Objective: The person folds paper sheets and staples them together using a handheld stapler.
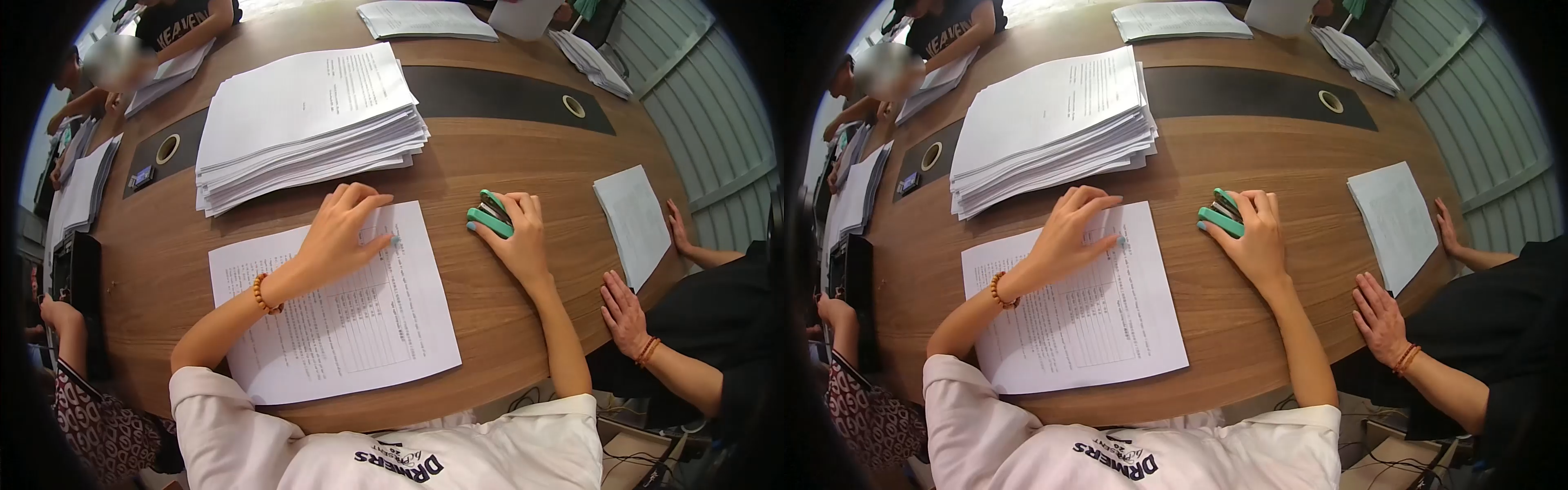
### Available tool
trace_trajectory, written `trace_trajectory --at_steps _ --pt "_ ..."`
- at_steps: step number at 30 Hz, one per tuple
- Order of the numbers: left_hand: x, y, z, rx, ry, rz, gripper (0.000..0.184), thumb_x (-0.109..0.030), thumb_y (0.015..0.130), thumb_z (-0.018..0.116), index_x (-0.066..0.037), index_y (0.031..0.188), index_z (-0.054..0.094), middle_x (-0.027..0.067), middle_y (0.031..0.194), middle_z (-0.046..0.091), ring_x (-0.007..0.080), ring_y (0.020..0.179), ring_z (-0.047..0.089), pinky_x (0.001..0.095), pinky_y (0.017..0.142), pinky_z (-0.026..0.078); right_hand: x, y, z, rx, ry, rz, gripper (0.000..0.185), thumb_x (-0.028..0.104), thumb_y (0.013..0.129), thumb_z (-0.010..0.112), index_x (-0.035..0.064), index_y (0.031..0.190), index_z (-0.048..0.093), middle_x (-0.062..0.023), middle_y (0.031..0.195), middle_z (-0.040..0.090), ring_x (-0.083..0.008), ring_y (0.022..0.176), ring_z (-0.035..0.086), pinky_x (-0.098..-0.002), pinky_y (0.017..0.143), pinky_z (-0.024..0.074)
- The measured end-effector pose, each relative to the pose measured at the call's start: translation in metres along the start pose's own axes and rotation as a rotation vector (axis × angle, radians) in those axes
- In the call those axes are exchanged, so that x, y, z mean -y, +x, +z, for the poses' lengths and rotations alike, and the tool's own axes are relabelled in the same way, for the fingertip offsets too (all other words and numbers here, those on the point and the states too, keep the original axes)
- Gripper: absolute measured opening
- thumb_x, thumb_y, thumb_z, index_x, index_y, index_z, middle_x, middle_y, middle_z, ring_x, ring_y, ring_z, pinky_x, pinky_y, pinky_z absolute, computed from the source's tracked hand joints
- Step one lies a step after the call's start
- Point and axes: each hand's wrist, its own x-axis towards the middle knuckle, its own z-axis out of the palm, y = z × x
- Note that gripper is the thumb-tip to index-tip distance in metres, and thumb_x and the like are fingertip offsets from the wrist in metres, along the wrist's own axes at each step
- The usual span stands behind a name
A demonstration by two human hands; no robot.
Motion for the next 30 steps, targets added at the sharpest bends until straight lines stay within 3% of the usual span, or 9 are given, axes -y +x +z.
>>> trace_trajectory --at_steps 2,5,7,10,18,21,23,26,30 --pt "0.008 -0.004 0.008 0.052 -0.156 -0.071 0.043 -0.015 0.075 0.073 -0.004 0.114 0.06 0.0098 0.108 0.056 0.0253 0.106 0.048 0.0362 0.088 0.041 0.006 0.001 -0.006 0.012 -0.04 -0.019 0.049 0.029 0.07 0.079 0.0052 0.109 0.063 -0.0071 0.101 0.055 -0.0226 0.094 0.05 -0.0349 0.074 0.0468" --pt "0.014 -0.004 0.013 0.028 -0.158 -0.054 0.038 -0.019 0.076 0.072 -0.005 0.109 0.062 0.0095 0.106 0.056 0.0253 0.099 0.049 0.0353 0.086 0.04 0.034 0.008 -0.011 -0.22 -0.174 -0.182 0.053 0.025 0.073 0.077 0.0034 0.118 0.059 -0.01 0.105 0.052 -0.0235 0.093 0.05 -0.0347 0.077 0.0455" --pt "0.015 -0.005 0.015 -0.002 -0.163 -0.023 0.038 -0.019 0.075 0.073 -0.005 0.109 0.062 0.0095 0.105 0.056 0.0252 0.099 0.049 0.0354 0.085 0.04 0.049 0.003 -0.001 0.088 0.187 -0.227 0.057 0.021 0.075 0.074 0.0013 0.125 0.053 -0.0129 0.109 0.049 -0.0254 0.096 0.049 -0.0336 0.08 0.0436" --pt "0.014 -0.005 0.013 -0.02 -0.138 0.003 0.041 -0.02 0.073 0.074 -0.005 0.11 0.062 0.0093 0.103 0.057 0.0252 0.097 0.05 0.0357 0.082 0.039 0.06 0.002 0.034 0.175 0.429 -0.143 0.054 0.018 0.077 0.072 -0.0013 0.123 0.054 -0.0147 0.113 0.045 -0.0265 0.097 0.046 -0.0325 0.081 0.0422" --pt "0.006 -0.004 0.008 0.028 -0.172 -0.061 0.046 -0.016 0.073 0.075 -0.005 0.115 0.061 0.0092 0.109 0.056 0.0257 0.101 0.049 0.0349 0.088 0.041 0.059 0.0 0.034 0.16 0.346 -0.203 0.05 0.016 0.076 0.073 -0.0015 0.12 0.057 -0.0136 0.112 0.043 -0.0252 0.09 0.043 -0.0336 0.079 0.0427" --pt "0.007 -0.004 0.009 0.0 -0.182 -0.038 0.041 -0.015 0.071 0.075 -0.004 0.109 0.061 0.0084 0.108 0.056 0.0253 0.103 0.05 0.0373 0.088 0.041 0.06 0.0 0.036 0.125 0.327 -0.276 0.05 0.015 0.075 0.074 -0.0016 0.119 0.057 -0.0129 0.112 0.043 -0.0248 0.089 0.044 -0.0339 0.077 0.0434" --pt "0.008 -0.005 0.011 -0.034 -0.391 -0.163 0.03 -0.008 0.067 0.077 -0.007 0.094 0.063 0.0079 0.109 0.056 0.025 0.104 0.051 0.0366 0.089 0.041 0.061 -0.001 0.035 0.156 0.379 -0.24 0.05 0.014 0.073 0.075 -0.0012 0.117 0.059 -0.0123 0.113 0.043 -0.0247 0.087 0.044 -0.0341 0.076 0.044" --pt "0.008 -0.005 0.008 -0.04 -0.355 -0.065 0.023 0.003 0.062 0.075 -0.005 0.078 0.06 0.0097 0.113 0.056 0.0199 0.103 0.055 0.0328 0.083 0.047 0.063 0.001 0.031 0.126 0.464 -0.113 0.049 0.014 0.072 0.076 -0.0004 0.116 0.06 -0.0122 0.113 0.044 -0.0251 0.088 0.044 -0.0347 0.077 0.0441" --pt "0.006 -0.006 0.008 -0.027 -0.366 -0.103 0.02 0.004 0.061 0.073 -0.006 0.072 0.06 0.0078 0.113 0.057 0.0197 0.103 0.055 0.0321 0.084 0.044 0.062 0.001 0.03 0.145 0.375 -0.184 0.049 0.013 0.071 0.076 0.0002 0.115 0.06 -0.0128 0.114 0.044 -0.0258 0.088 0.045 -0.0352 0.077 0.0443"
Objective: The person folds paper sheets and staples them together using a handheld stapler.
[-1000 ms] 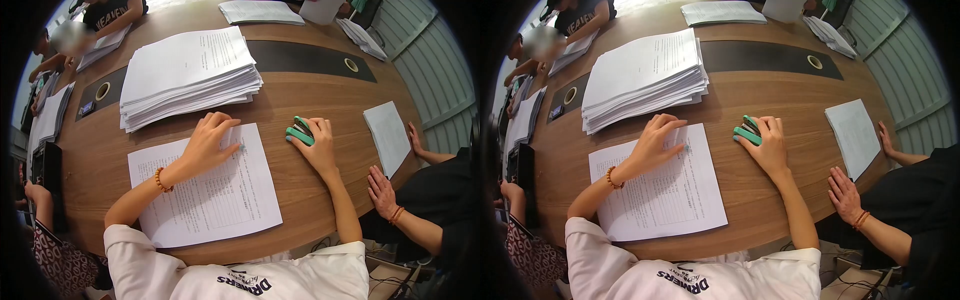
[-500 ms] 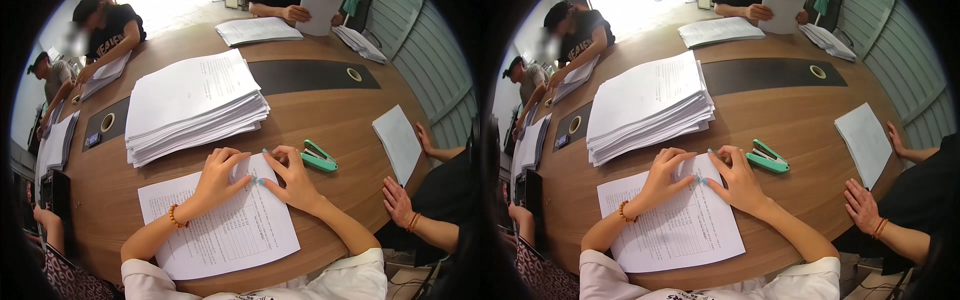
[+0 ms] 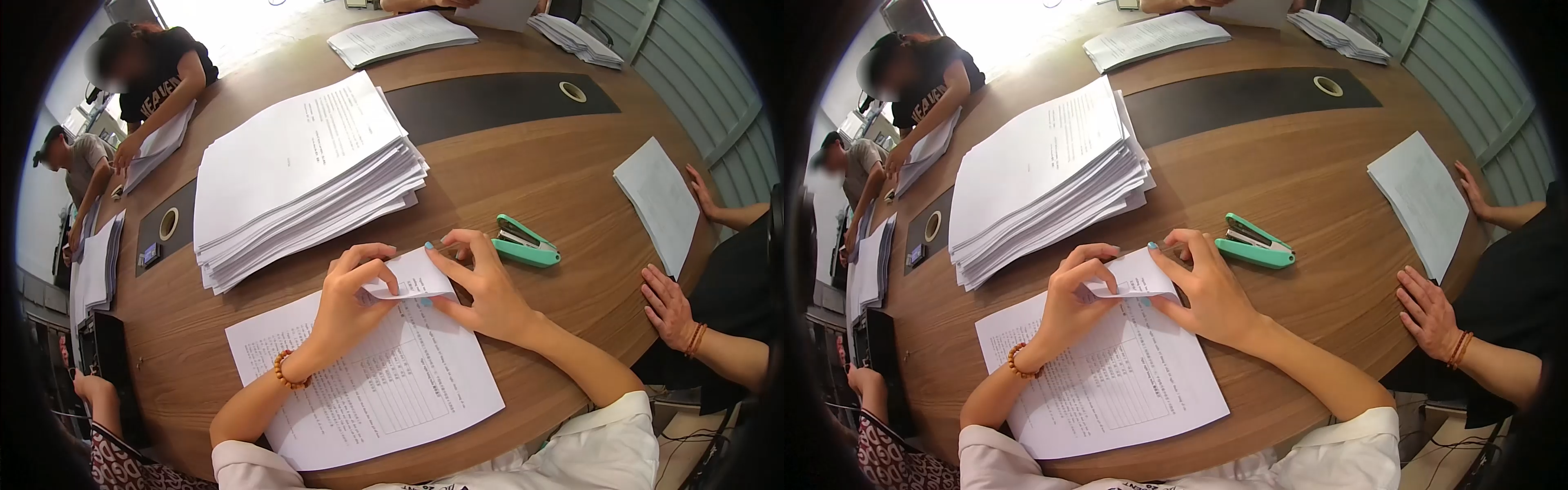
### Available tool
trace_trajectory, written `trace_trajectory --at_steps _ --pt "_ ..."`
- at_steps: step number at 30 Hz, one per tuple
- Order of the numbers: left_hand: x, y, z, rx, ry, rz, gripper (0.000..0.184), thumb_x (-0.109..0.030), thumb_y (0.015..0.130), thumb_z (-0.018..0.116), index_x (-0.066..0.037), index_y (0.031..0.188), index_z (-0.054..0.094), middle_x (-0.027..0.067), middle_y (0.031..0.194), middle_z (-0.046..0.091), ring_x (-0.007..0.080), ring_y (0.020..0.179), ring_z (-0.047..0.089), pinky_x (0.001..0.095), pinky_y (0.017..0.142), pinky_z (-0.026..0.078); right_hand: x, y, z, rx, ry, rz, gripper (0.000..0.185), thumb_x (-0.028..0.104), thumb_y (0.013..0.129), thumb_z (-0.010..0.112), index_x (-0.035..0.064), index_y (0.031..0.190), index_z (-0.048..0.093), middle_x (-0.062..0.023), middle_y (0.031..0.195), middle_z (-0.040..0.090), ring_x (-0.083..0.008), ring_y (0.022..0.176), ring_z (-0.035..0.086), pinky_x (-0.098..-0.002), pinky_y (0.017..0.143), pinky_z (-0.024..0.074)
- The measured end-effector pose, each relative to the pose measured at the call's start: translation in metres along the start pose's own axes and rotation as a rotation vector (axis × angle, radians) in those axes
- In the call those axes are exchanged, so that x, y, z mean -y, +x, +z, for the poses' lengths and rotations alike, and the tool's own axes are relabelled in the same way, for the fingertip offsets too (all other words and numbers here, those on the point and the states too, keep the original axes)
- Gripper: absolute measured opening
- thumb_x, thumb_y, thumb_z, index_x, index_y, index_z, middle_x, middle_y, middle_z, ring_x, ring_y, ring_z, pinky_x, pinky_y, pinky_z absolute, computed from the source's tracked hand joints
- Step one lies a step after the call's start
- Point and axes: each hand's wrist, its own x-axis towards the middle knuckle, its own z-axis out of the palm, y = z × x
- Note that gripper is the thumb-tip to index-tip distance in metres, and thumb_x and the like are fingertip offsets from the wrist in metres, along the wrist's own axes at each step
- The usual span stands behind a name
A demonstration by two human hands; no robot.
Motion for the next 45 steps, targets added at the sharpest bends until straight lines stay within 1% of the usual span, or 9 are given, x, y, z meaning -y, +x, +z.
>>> trace_trajectory --at_steps 9,14,17,23,26,30,32,42,45 --pt "-0.008 -0.003 0.0 -0.039 0.285 0.088 0.027 0.001 0.056 0.078 -0.012 0.073 0.061 -0.002 0.1 0.062 0.0159 0.091 0.053 0.0329 0.087 0.029 0.001 -0.002 0.0 0.018 -0.05 -0.07 0.05 0.011 0.069 0.077 0.0 0.114 0.06 -0.0132 0.116 0.044 -0.0259 0.087 0.046 -0.0353 0.075 0.0449" --pt "-0.019 -0.002 0.001 -0.059 0.128 -0.119 0.024 -0.005 0.062 0.081 -0.017 0.078 0.068 -0.0034 0.091 0.059 0.015 0.094 0.05 0.041 0.089 0.021 0.001 -0.001 0.001 -0.009 -0.007 0.015 0.053 0.013 0.068 0.077 0.0004 0.117 0.059 -0.013 0.116 0.044 -0.0257 0.086 0.046 -0.0355 0.075 0.045" --pt "-0.011 -0.006 -0.001 -0.04 0.277 0.059 0.022 -0.006 0.062 0.081 -0.02 0.077 0.071 -0.0042 0.089 0.059 0.0149 0.097 0.049 0.0409 0.089 0.02 -0.001 -0.002 0.002 0.002 -0.047 -0.023 0.057 0.007 0.066 0.077 0.0029 0.12 0.059 -0.0123 0.119 0.042 -0.0239 0.088 0.045 -0.033 0.078 0.0443" --pt "-0.01 -0.007 -0.001 -0.059 0.378 0.092 0.023 -0.008 0.062 0.082 -0.021 0.077 0.072 -0.0052 0.087 0.059 0.0152 0.096 0.049 0.0408 0.088 0.02 -0.003 -0.004 0.003 0.019 -0.042 -0.075 0.056 0.007 0.066 0.077 0.0031 0.119 0.06 -0.0127 0.118 0.043 -0.0242 0.088 0.047 -0.0331 0.078 0.0448" --pt "-0.01 -0.009 0.003 -0.108 0.399 0.077 0.023 -0.009 0.062 0.082 -0.02 0.078 0.071 -0.006 0.087 0.059 0.015 0.094 0.049 0.0413 0.087 0.02 0.005 -0.002 0.003 -0.032 0.041 0.093 0.054 0.007 0.066 0.077 0.0031 0.118 0.061 -0.0126 0.118 0.043 -0.0237 0.088 0.047 -0.0326 0.077 0.0451" --pt "-0.015 -0.008 0.001 -0.089 0.307 -0.06 0.023 -0.009 0.062 0.083 -0.019 0.079 0.07 -0.0065 0.087 0.059 0.0148 0.093 0.05 0.0415 0.086 0.02 0.002 -0.002 0.001 -0.002 -0.033 0.048 0.053 0.007 0.066 0.077 0.0031 0.117 0.061 -0.0126 0.118 0.043 -0.0228 0.087 0.047 -0.0313 0.077 0.0454" --pt "-0.011 -0.008 0.002 -0.091 0.397 0.107 0.024 -0.009 0.061 0.082 -0.02 0.078 0.07 -0.0065 0.087 0.059 0.0149 0.094 0.049 0.0415 0.087 0.02 -0.001 -0.002 0.001 -0.015 -0.061 -0.016 0.054 0.007 0.066 0.077 0.0033 0.117 0.061 -0.0123 0.118 0.043 -0.0222 0.086 0.048 -0.0305 0.076 0.046" --pt "-0.013 -0.009 0.003 -0.124 0.443 0.137 0.025 -0.008 0.061 0.082 -0.021 0.079 0.07 -0.0065 0.086 0.057 0.0152 0.093 0.049 0.0418 0.086 0.02 0.004 -0.003 0.003 -0.032 -0.019 0.082 0.052 0.007 0.065 0.077 0.0043 0.115 0.063 -0.0116 0.118 0.044 -0.0222 0.086 0.048 -0.0315 0.074 0.0471" --pt "-0.016 -0.009 0.002 -0.122 0.349 -0.002 0.024 -0.009 0.061 0.082 -0.021 0.078 0.07 -0.0063 0.085 0.057 0.0151 0.093 0.049 0.0419 0.085 0.02 0.002 -0.003 0.002 -0.029 -0.044 0.022 0.05 0.006 0.066 0.077 0.0047 0.114 0.064 -0.0117 0.117 0.044 -0.0218 0.086 0.048 -0.0312 0.074 0.0471"
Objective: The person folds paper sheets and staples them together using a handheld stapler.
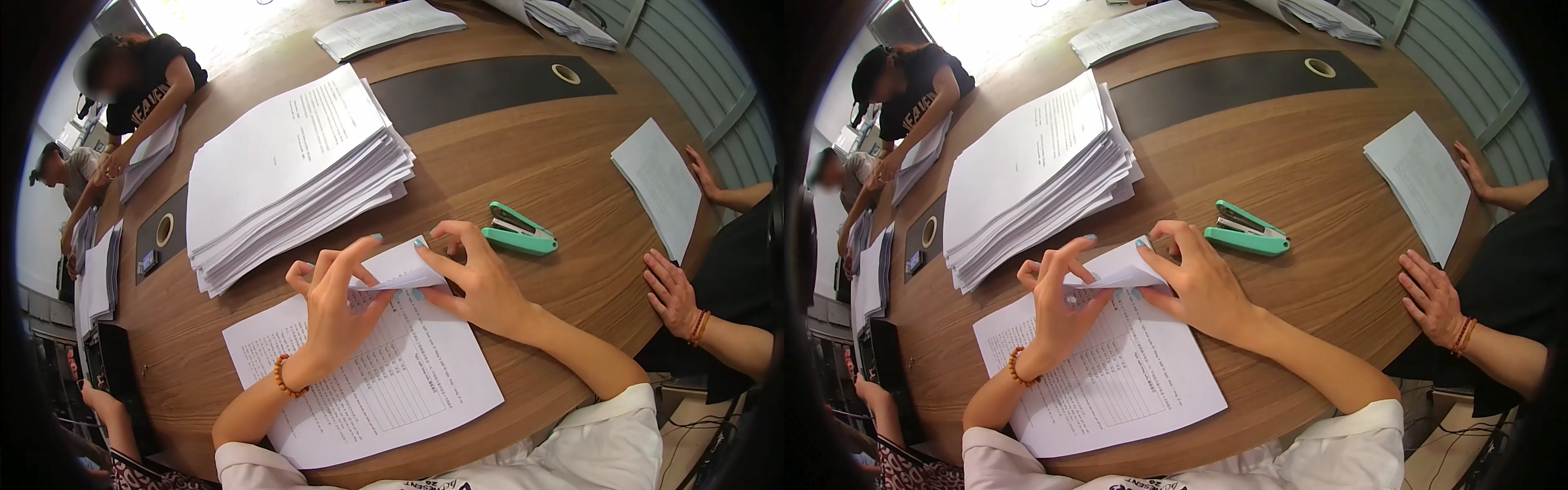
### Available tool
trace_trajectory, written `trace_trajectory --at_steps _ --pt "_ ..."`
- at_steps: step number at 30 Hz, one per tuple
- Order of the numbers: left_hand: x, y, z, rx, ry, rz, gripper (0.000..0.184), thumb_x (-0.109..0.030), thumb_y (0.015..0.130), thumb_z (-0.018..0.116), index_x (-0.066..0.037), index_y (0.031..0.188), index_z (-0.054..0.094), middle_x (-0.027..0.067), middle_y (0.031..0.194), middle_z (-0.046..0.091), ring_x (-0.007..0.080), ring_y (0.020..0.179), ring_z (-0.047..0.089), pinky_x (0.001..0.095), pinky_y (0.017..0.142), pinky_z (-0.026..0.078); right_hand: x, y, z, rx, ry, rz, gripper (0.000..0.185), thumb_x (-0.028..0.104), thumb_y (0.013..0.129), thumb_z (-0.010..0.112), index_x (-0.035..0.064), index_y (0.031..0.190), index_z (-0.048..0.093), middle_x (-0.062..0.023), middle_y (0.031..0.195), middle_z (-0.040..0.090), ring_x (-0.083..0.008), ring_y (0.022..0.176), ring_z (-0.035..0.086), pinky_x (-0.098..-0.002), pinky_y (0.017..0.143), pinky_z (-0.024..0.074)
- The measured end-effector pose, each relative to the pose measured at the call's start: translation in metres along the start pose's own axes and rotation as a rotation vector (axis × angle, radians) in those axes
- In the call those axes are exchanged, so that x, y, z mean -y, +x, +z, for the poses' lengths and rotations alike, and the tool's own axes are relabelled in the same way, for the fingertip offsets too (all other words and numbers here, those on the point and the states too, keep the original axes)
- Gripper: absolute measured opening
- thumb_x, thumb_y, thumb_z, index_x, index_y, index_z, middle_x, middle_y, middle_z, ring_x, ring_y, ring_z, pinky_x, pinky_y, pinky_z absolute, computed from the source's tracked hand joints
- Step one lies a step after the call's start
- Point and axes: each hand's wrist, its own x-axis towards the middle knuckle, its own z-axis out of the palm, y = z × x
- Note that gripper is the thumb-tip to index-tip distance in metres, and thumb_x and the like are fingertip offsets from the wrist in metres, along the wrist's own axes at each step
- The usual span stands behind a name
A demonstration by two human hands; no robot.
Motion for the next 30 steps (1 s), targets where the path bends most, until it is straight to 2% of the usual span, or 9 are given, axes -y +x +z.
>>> trace_trajectory --at_steps 2,6,9,11,14,21,24,26,30 --pt "0.005 -0.0006 0.0011 0.012 0.079 0.103 0.024 -0.009 0.062 0.082 -0.021 0.079 0.071 -0.0064 0.087 0.058 0.0152 0.094 0.049 0.0419 0.086 0.02 -0.0018 0.0 0.0001 0.017 -0.004 -0.035 0.049 0.006 0.066 0.077 0.0044 0.113 0.064 -0.0115 0.117 0.045 -0.0217 0.086 0.048 -0.0312 0.073 0.0471" --pt "-0.0008 0.0027 -0.0038 -0.019 0.038 0.108 0.023 -0.009 0.062 0.082 -0.021 0.078 0.071 -0.0064 0.091 0.061 0.0155 0.096 0.049 0.0421 0.086 0.02 -0.005 -0.0006 0.0015 0.023 -0.005 -0.091 0.048 0.006 0.065 0.077 0.0043 0.112 0.064 -0.0111 0.116 0.045 -0.0214 0.085 0.049 -0.0311 0.073 0.0477" --pt "0.0054 0.0005 -0.0016 0.05 0.078 0.15 0.023 -0.009 0.062 0.081 -0.021 0.078 0.072 -0.005 0.099 0.062 0.0152 0.1 0.049 0.0424 0.086 0.02 -0.0024 0.0004 0.0007 -0.001 -0.051 -0.154 0.051 0.005 0.065 0.078 0.0034 0.114 0.063 -0.011 0.116 0.045 -0.0211 0.083 0.05 -0.0309 0.073 0.0486" --pt "0.0054 -0.0007 -0.0005 0.008 0.102 0.17 0.023 -0.008 0.062 0.081 -0.021 0.079 0.072 -0.0042 0.104 0.06 0.0133 0.096 0.051 0.0416 0.085 0.021 0.003 0.0005 0.0004 -0.006 0.038 0.029 0.055 0.006 0.065 0.078 0.0021 0.117 0.06 -0.0112 0.117 0.044 -0.0211 0.083 0.05 -0.0308 0.074 0.0485" --pt "0.0019 -0.0012 -0.0027 0.023 0.015 0.117 0.024 -0.008 0.062 0.081 -0.022 0.08 0.073 -0.0036 0.106 0.059 0.0107 0.09 0.052 0.0395 0.085 0.021 0.0021 0.0006 0.0002 -0.006 0.044 0.033 0.057 0.007 0.065 0.078 0.0009 0.119 0.058 -0.0113 0.117 0.044 -0.0215 0.084 0.049 -0.0315 0.073 0.0477" --pt "-0.0023 0.0012 -0.0014 -0.043 -0.031 0.071 0.03 -0.01 0.062 0.082 -0.018 0.089 0.072 -0.0021 0.106 0.058 0.0071 0.084 0.052 0.0354 0.082 0.021 -0.001 0.0008 0.0012 0.016 -0.002 -0.016 0.056 0.008 0.066 0.078 0.0005 0.118 0.059 -0.0114 0.117 0.044 -0.022 0.084 0.048 -0.0315 0.074 0.0468" --pt "-0.0006 0.0001 -0.0029 -0.003 -0.071 -0.022 0.033 -0.01 0.061 0.083 -0.016 0.091 0.071 -0.0018 0.106 0.058 0.0073 0.084 0.052 0.0354 0.081 0.022 -0.0009 0.0014 0.001 0.014 -0.009 -0.022 0.047 0.013 0.07 0.076 -0.0012 0.112 0.06 -0.0109 0.112 0.046 -0.0234 0.087 0.048 -0.0346 0.075 0.047" --pt "0.0043 -0.0018 -0.0024 0.019 0.027 0.104 0.028 -0.011 0.062 0.083 -0.016 0.087 0.07 -0.0016 0.105 0.058 0.0091 0.085 0.053 0.0364 0.082 0.021 -0.0035 0.0001 0.0027 -0.002 -0.009 -0.084 0.05 0.005 0.065 0.077 0.0036 0.113 0.063 -0.009 0.114 0.047 -0.0208 0.084 0.049 -0.0307 0.071 0.0488" --pt "-0.0005 0.0023 -0.003 -0.046 0.036 0.153 0.024 -0.01 0.064 0.082 -0.016 0.084 0.069 -0.002 0.098 0.061 0.011 0.085 0.054 0.0378 0.084 0.021 -0.0003 0.0003 0.0028 -0.017 0.007 -0.084 0.049 0.003 0.064 0.077 0.0047 0.111 0.065 -0.0079 0.112 0.049 -0.0203 0.084 0.051 -0.0303 0.071 0.0499"
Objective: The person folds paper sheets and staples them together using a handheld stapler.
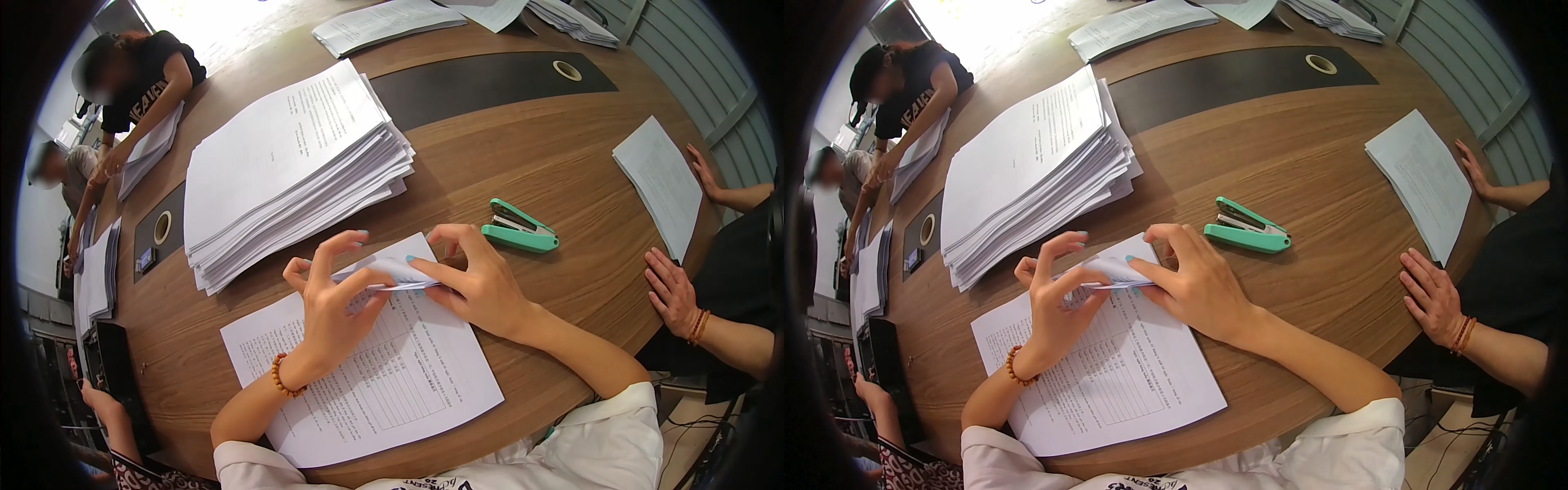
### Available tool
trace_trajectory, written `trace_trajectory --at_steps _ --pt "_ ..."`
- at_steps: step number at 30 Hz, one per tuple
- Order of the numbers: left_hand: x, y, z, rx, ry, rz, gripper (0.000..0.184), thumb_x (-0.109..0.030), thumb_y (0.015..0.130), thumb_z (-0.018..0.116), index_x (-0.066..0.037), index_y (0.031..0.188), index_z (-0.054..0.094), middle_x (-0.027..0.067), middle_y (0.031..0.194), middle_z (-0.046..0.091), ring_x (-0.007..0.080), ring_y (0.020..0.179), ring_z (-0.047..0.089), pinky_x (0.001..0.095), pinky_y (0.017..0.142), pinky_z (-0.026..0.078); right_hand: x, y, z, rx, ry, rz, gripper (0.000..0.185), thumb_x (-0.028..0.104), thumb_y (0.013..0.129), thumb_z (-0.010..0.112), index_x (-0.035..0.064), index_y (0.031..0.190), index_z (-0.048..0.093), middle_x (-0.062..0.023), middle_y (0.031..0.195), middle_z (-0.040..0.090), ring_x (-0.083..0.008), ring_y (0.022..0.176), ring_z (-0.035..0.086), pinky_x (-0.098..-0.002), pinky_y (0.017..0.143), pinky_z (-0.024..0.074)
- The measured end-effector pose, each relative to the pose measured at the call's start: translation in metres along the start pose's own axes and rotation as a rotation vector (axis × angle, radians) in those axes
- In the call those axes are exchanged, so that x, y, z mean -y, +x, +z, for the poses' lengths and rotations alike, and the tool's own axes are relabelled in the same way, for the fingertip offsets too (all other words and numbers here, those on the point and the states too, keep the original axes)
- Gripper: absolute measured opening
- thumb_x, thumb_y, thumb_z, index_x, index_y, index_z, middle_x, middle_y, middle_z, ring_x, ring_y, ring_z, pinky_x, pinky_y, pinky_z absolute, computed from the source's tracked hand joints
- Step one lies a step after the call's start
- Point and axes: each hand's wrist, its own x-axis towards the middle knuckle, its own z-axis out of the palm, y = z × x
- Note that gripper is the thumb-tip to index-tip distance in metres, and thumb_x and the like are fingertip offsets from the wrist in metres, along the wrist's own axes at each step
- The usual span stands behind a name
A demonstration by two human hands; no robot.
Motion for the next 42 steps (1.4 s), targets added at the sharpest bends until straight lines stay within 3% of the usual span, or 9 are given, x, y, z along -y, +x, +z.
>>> trace_trajectory --at_steps 6,9,12,16,21,23,26,40,42 --pt "0.0008 -0.0036 0.003 -0.005 -0.097 -0.096 0.021 -0.009 0.066 0.081 -0.017 0.071 0.063 -0.0051 0.088 0.063 0.0122 0.087 0.053 0.0401 0.086 0.02 0.0044 0.0017 -0.0038 -0.132 0.115 0.057 0.046 0.0 0.062 0.077 0.0086 0.106 0.066 -0.0051 0.093 0.06 -0.0217 0.076 0.055 -0.0319 0.066 0.0461" --pt "0.0027 -0.0018 0.0004 0.036 -0.06 -0.103 0.025 -0.005 0.06 0.08 -0.017 0.068 0.059 -0.0061 0.084 0.06 0.0126 0.085 0.052 0.0401 0.084 0.019 -0.0013 -0.0013 -0.006 -0.162 0.174 -0.019 0.033 0.0 0.062 0.077 0.0101 0.092 0.067 -0.0016 0.081 0.061 -0.0205 0.073 0.055 -0.0312 0.064 0.043" --pt "0.008 -0.0035 -0.0008 0.079 -0.01 0.119 0.03 -0.001 0.051 0.078 -0.015 0.069 0.058 -0.0061 0.078 0.055 0.0128 0.082 0.05 0.0399 0.082 0.019 -0.0003 0.0004 -0.0068 -0.094 0.102 -0.334 0.017 0.005 0.059 0.074 0.0093 0.071 0.062 0.0011 0.075 0.056 -0.0158 0.072 0.054 -0.0284 0.062 0.0407" --pt "0.0075 -0.0037 0.0009 0.081 -0.058 0.139 0.033 0.001 0.047 0.074 -0.015 0.07 0.056 -0.0058 0.076 0.053 0.0134 0.082 0.05 0.0396 0.081 0.02 -0.0002 -0.0014 -0.0049 -0.085 0.09 -0.36 0.017 0.004 0.059 0.073 0.0089 0.071 0.061 0.0012 0.074 0.055 -0.0161 0.073 0.054 -0.0285 0.061 0.0411" --pt "0.0034 0.0 0.0015 0.136 -0.177 0.051 0.035 0.003 0.057 0.073 -0.011 0.087 0.061 -0.0025 0.082 0.058 0.0165 0.085 0.052 0.0363 0.081 0.029 -0.0017 0.0011 -0.0048 -0.141 0.143 -0.146 0.024 -0.001 0.067 0.071 0.0061 0.088 0.063 -0.0041 0.076 0.057 -0.0202 0.073 0.056 -0.0323 0.062 0.0451" --pt "-0.0002 0.0001 0.0072 0.068 -0.386 -0.147 0.05 0.002 0.063 0.071 -0.007 0.111 0.06 0.0047 0.092 0.06 0.0205 0.088 0.053 0.0325 0.08 0.038 0.0021 0.0021 -0.0047 -0.146 0.214 -0.001 0.029 0.0 0.069 0.07 0.0042 0.097 0.062 -0.0061 0.076 0.057 -0.0211 0.073 0.055 -0.0329 0.062 0.0456" --pt "0.0042 0.0018 0.0063 0.127 -0.255 -0.008 0.063 0.001 0.066 0.07 -0.006 0.126 0.055 0.0095 0.1 0.057 0.0234 0.091 0.052 0.032 0.082 0.042 0.0006 0.0006 -0.0056 -0.122 0.245 0.132 0.038 0.001 0.074 0.07 0.0007 0.111 0.059 -0.0088 0.077 0.057 -0.0221 0.071 0.055 -0.0334 0.063 0.0462" --pt "0.0076 0.002 0.0053 0.163 -0.219 0.045 0.062 0.001 0.068 0.067 -0.005 0.128 0.054 0.0096 0.105 0.054 0.0235 0.09 0.05 0.0334 0.08 0.042 -0.0027 0.0002 -0.0037 -0.074 0.17 0.097 0.042 0.003 0.076 0.069 -0.0033 0.116 0.057 -0.0105 0.078 0.055 -0.0243 0.074 0.053 -0.0336 0.065 0.0459" --pt "0.0077 0.0024 0.005 0.168 -0.235 0.036 0.062 0.001 0.068 0.067 -0.005 0.128 0.054 0.0098 0.106 0.054 0.0236 0.09 0.05 0.0335 0.08 0.042 -0.0033 0.0006 -0.0047 -0.074 0.164 0.098 0.041 0.001 0.077 0.068 -0.001 0.117 0.059 -0.0095 0.085 0.061 -0.0162 0.07 0.058 -0.028 0.06 0.0472"
